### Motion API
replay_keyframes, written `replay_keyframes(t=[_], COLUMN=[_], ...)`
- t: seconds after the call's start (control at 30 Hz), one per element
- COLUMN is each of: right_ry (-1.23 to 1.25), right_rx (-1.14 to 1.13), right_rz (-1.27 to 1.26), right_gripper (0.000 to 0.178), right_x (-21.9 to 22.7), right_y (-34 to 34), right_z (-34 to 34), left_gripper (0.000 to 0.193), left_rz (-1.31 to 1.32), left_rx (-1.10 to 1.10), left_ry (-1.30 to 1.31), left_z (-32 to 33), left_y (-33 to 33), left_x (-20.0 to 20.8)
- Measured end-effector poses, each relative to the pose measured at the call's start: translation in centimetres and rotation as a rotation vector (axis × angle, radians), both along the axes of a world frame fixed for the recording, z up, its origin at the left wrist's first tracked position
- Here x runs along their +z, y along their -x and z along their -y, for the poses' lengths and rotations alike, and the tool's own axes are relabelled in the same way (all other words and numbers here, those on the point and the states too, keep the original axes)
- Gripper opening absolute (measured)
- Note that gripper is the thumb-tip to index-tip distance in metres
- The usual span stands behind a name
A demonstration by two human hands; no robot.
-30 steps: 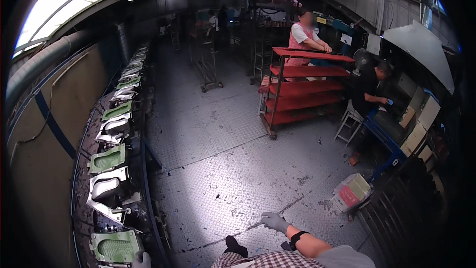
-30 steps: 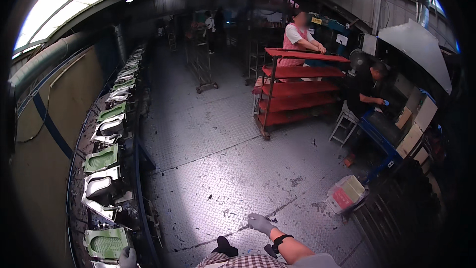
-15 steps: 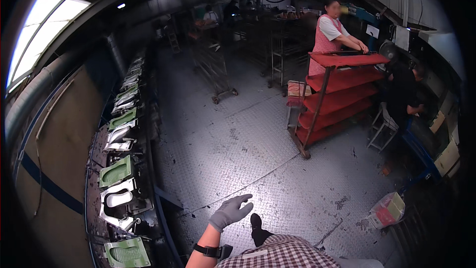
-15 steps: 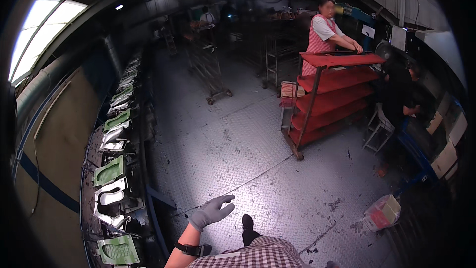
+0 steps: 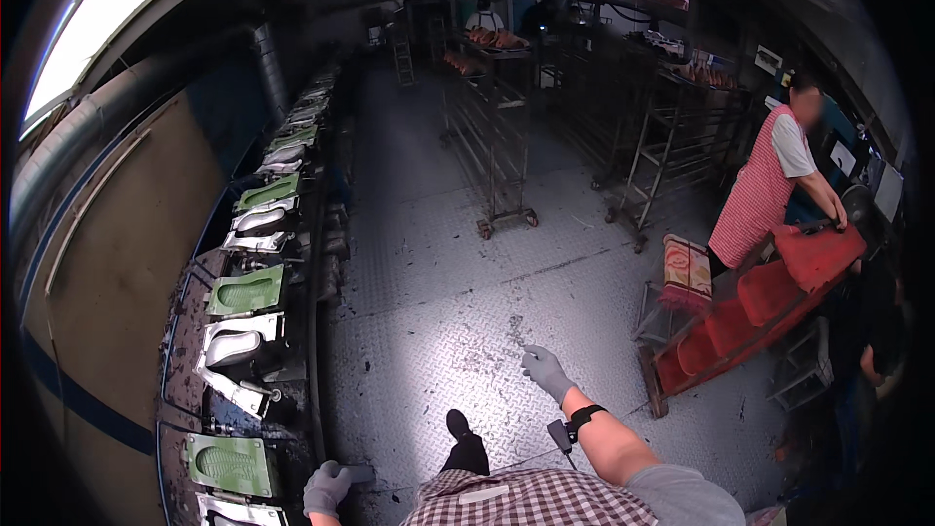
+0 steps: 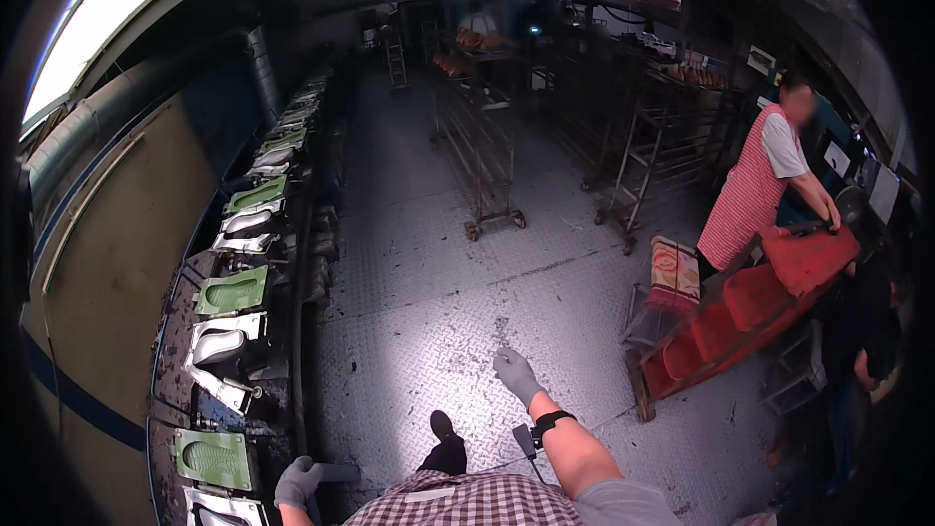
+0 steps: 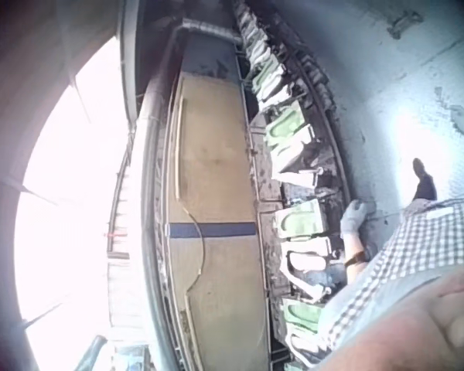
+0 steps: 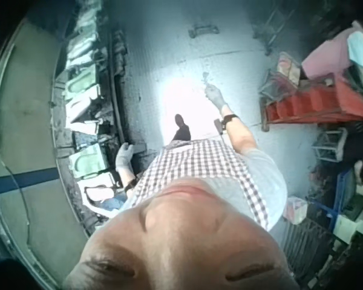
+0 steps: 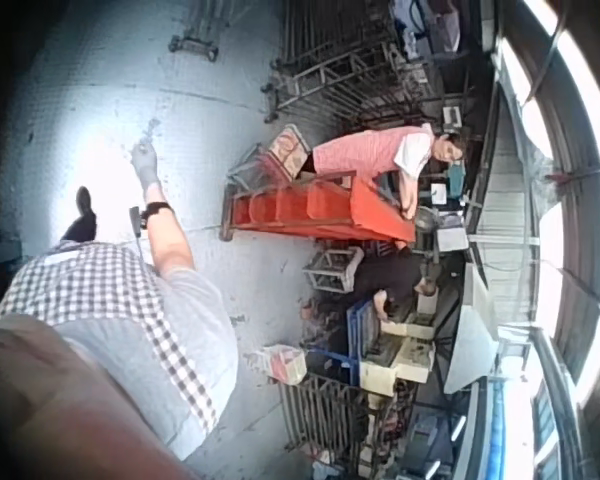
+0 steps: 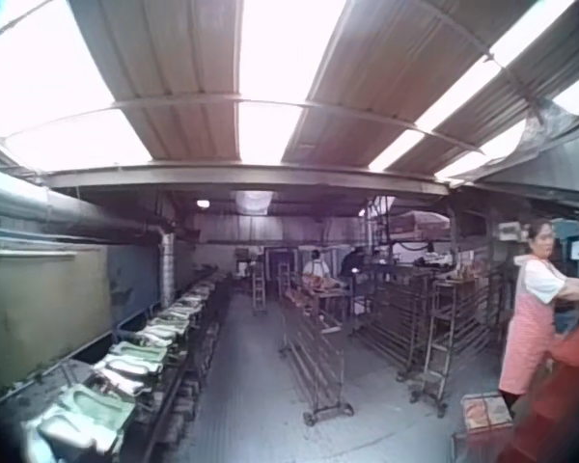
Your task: Placing insoles and uppers into shoe molds on a conveyor belt and inspecting finished sandals.
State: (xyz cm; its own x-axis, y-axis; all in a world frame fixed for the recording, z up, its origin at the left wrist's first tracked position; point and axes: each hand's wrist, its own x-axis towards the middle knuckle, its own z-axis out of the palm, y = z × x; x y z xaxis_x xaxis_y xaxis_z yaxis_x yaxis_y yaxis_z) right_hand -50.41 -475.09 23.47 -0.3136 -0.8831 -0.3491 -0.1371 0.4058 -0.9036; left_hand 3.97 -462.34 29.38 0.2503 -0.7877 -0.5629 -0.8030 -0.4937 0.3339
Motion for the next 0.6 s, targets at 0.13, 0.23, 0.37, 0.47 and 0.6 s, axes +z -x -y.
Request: replay_keyframes(t=[0.13,0.23,0.37,0.47,0.6], right_ry=[-0.040,-0.057,0.019,0.079,0.123], right_rx=[0.325,0.503,0.238,-0.072,-0.236], right_rz=[0.198,0.084,0.118,0.064,0.033], right_gripper=[0.049,0.046,0.051,0.051,0.057], right_x=[6.9,11.9,12.6,11.5,8.7], right_y=[-8.5,-8.4,-4.0,0.0,6.3], right_z=[16.8,26.0,37.7,46.5,60.3], left_gripper=[0.054,0.056,0.059,0.059,0.061], left_rz=[0.154,0.137,-0.385,-0.581,-0.485], left_rx=[0.132,-0.039,-0.371,-0.585,-0.659], left_ry=[-0.025,0.124,0.311,0.369,0.466], left_z=[15.9,33.2,54.1,67.4,82.9], left_y=[-2.8,2.4,12.5,16.4,19.2], left_x=[0.5,3.7,9.5,9.9,11.2])
